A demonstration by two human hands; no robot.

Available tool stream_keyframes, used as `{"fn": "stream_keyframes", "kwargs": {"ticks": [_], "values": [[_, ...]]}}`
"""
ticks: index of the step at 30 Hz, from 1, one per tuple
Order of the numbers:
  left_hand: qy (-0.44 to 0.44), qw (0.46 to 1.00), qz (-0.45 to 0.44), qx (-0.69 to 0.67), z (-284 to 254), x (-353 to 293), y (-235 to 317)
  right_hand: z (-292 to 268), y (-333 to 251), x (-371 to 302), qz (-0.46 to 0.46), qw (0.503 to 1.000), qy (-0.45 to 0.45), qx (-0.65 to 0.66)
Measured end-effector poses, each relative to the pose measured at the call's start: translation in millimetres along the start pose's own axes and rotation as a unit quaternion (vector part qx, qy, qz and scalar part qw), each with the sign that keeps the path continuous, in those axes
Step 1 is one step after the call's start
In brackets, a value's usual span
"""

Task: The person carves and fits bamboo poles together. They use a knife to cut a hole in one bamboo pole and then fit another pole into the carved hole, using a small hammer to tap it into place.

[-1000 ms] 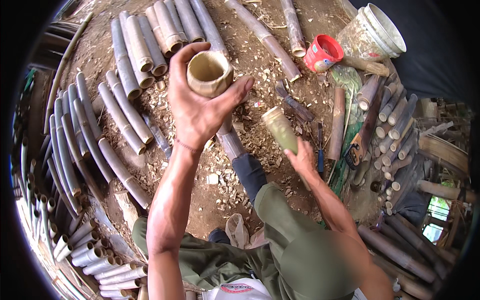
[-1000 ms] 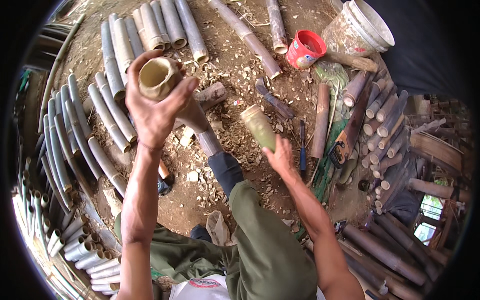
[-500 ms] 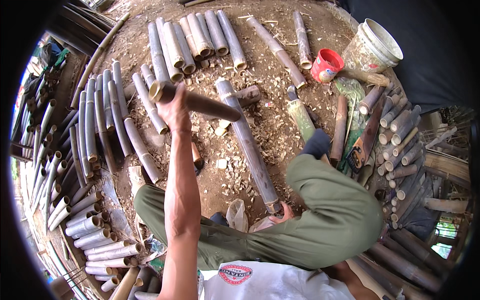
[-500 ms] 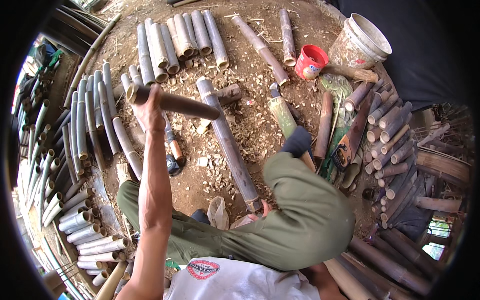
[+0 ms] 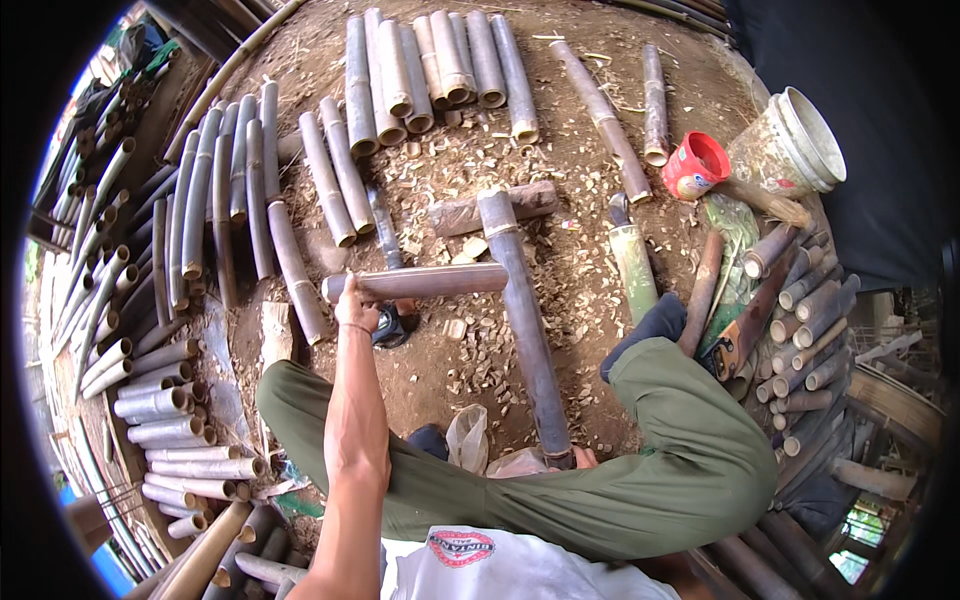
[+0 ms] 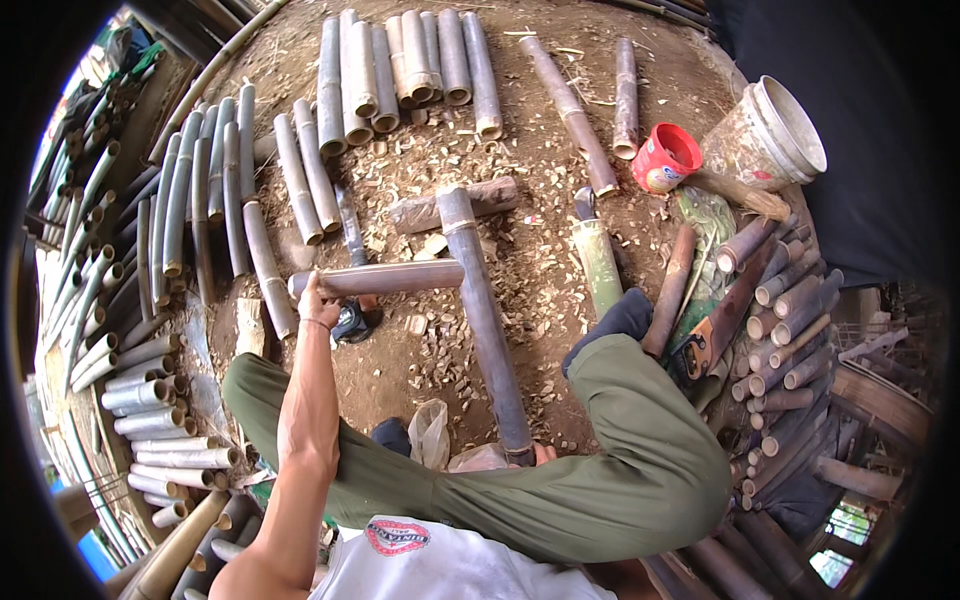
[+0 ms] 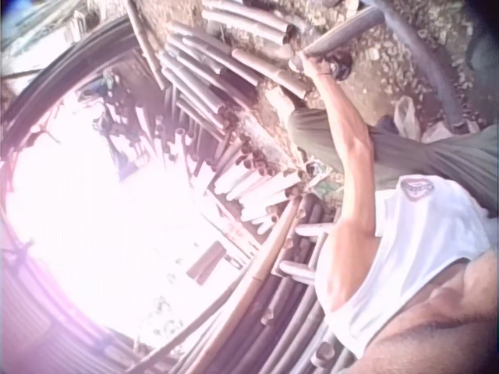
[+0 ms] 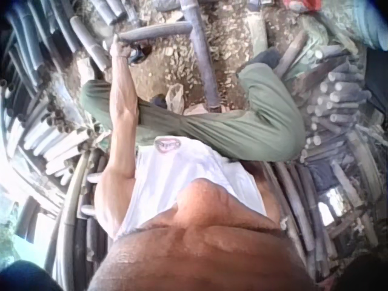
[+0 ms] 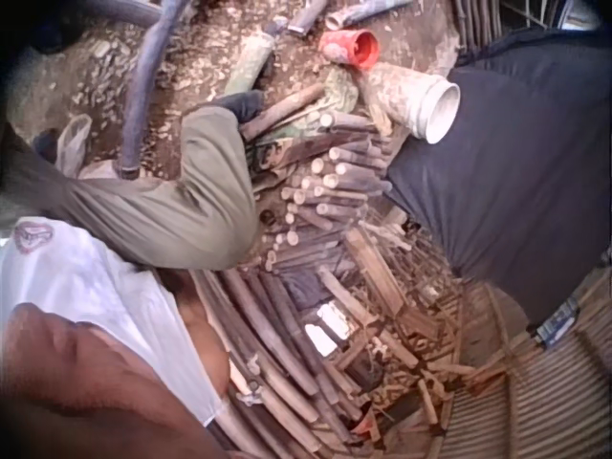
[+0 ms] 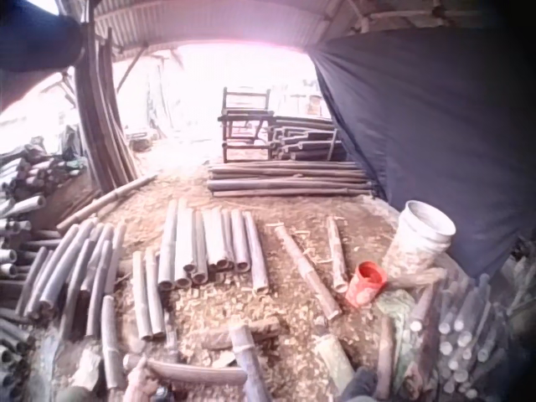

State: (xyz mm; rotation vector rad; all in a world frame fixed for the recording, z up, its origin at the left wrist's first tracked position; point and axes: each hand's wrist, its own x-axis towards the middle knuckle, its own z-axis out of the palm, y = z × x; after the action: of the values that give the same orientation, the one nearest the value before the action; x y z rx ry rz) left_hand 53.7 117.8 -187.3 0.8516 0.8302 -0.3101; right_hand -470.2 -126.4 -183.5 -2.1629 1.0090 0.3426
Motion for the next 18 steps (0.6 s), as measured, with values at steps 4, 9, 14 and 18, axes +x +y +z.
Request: {"fn": "stream_keyframes", "kwargs": {"ticks": [4,9,14,18], "values": [[0.013,0.996,-0.032,0.085,-4.1,11.9,-4.5,-6.0,3.4,0.5,-0.003,1.000,0.007,-0.016],[0.086,0.978,-0.025,0.190,19.2,6.2,-27.0,-18.3,15.2,-4.9,0.004,0.999,0.029,-0.040],[0.397,0.793,0.183,0.424,12.3,14.8,27.0,9.1,-4.2,-2.5,-0.026,0.999,0.017,-0.018],[0.147,0.689,0.334,0.626,90.3,-72.5,-11.9,-11.5,14.8,-6.3,0.012,0.997,0.056,-0.046]]}}
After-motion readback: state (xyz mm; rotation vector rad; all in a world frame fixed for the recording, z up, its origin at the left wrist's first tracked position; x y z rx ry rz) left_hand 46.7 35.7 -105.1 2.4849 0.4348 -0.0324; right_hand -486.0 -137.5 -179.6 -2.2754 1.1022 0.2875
